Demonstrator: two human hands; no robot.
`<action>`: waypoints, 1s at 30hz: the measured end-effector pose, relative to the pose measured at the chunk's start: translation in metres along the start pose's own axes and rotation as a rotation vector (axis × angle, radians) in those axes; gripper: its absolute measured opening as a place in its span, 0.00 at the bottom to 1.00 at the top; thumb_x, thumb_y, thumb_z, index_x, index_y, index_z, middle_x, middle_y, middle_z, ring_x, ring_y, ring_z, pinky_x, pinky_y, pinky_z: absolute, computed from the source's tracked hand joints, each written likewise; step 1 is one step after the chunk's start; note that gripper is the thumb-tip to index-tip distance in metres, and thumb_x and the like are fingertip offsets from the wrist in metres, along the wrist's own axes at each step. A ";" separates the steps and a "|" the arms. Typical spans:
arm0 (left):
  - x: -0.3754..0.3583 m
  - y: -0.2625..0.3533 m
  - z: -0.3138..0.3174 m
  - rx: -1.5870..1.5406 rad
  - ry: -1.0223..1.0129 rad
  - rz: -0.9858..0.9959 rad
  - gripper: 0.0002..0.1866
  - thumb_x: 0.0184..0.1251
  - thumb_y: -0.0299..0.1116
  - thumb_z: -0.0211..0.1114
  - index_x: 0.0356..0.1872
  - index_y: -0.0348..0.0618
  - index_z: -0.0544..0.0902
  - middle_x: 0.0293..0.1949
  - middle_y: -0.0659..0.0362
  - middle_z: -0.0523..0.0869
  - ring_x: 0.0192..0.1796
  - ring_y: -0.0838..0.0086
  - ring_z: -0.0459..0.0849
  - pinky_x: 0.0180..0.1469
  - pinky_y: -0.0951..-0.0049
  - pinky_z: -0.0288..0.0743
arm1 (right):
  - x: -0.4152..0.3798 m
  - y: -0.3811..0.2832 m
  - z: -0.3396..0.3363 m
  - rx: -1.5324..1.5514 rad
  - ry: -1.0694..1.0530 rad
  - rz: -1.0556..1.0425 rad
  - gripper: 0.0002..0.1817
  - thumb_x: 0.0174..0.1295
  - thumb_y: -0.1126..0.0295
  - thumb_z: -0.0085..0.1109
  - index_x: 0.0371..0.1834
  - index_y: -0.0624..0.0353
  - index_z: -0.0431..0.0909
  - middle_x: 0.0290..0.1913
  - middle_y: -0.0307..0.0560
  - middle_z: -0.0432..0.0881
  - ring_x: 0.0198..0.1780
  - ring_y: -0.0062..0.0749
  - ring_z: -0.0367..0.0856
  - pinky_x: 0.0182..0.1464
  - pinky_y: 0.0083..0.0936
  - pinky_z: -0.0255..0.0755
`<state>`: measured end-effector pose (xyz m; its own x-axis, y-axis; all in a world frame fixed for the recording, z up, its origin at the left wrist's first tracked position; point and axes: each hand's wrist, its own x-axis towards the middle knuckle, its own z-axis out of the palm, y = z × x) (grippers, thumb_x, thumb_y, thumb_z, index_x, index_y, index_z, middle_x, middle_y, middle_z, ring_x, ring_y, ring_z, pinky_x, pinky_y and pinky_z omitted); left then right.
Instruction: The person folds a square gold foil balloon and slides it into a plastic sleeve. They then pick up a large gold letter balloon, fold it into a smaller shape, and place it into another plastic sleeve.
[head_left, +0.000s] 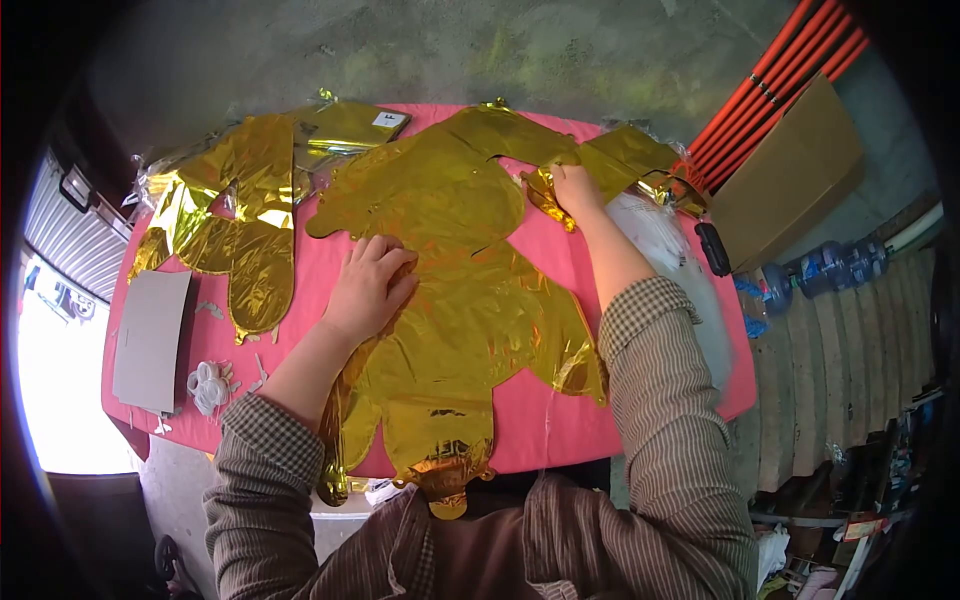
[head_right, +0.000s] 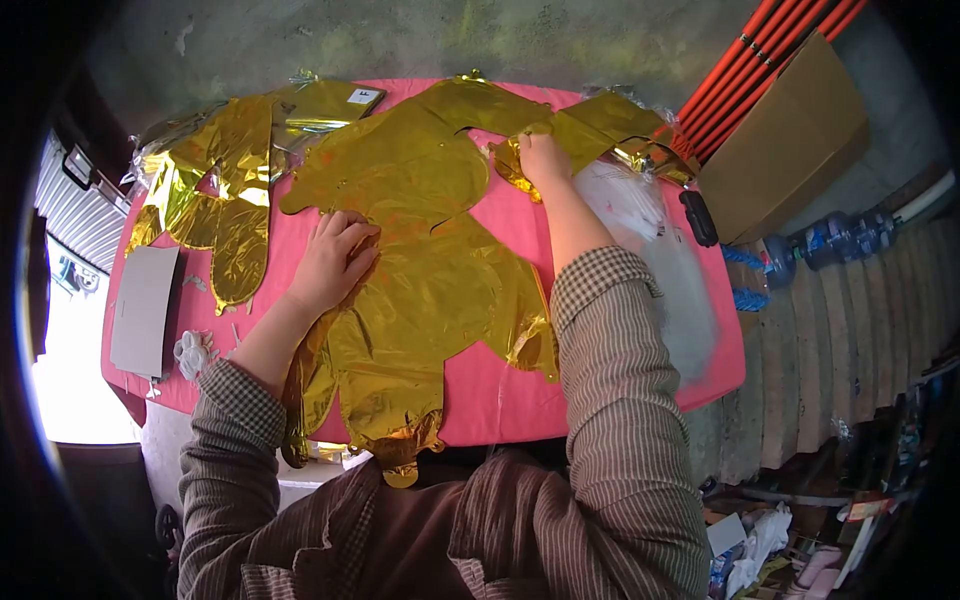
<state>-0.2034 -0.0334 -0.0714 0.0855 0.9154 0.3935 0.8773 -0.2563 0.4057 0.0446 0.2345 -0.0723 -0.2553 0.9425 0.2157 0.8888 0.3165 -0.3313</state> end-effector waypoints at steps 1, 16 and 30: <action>0.001 0.000 0.000 -0.001 0.005 0.004 0.13 0.59 0.33 0.62 0.45 0.44 0.78 0.45 0.56 0.75 0.51 0.60 0.72 0.55 0.62 0.65 | 0.005 0.004 0.001 0.087 0.001 0.006 0.21 0.62 0.52 0.48 0.37 0.60 0.82 0.40 0.60 0.82 0.43 0.51 0.82 0.46 0.42 0.74; 0.000 -0.001 0.001 0.022 0.013 -0.003 0.13 0.58 0.35 0.64 0.44 0.45 0.79 0.45 0.57 0.75 0.52 0.61 0.72 0.56 0.62 0.65 | -0.023 -0.010 -0.046 -0.308 -0.379 -0.146 0.22 0.41 0.78 0.64 0.44 0.67 0.77 0.47 0.60 0.80 0.50 0.51 0.79 0.51 0.37 0.75; 0.000 0.004 -0.002 0.009 -0.001 -0.001 0.14 0.59 0.33 0.62 0.46 0.43 0.78 0.46 0.55 0.75 0.51 0.57 0.71 0.55 0.61 0.65 | 0.039 0.052 -0.097 0.308 -0.025 0.024 0.14 0.47 0.64 0.64 0.25 0.66 0.78 0.24 0.53 0.80 0.29 0.39 0.81 0.33 0.33 0.73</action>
<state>-0.2012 -0.0347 -0.0681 0.0848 0.9159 0.3922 0.8819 -0.2522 0.3984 0.1178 0.2778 0.0076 -0.2481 0.9512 0.1834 0.7385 0.3082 -0.5997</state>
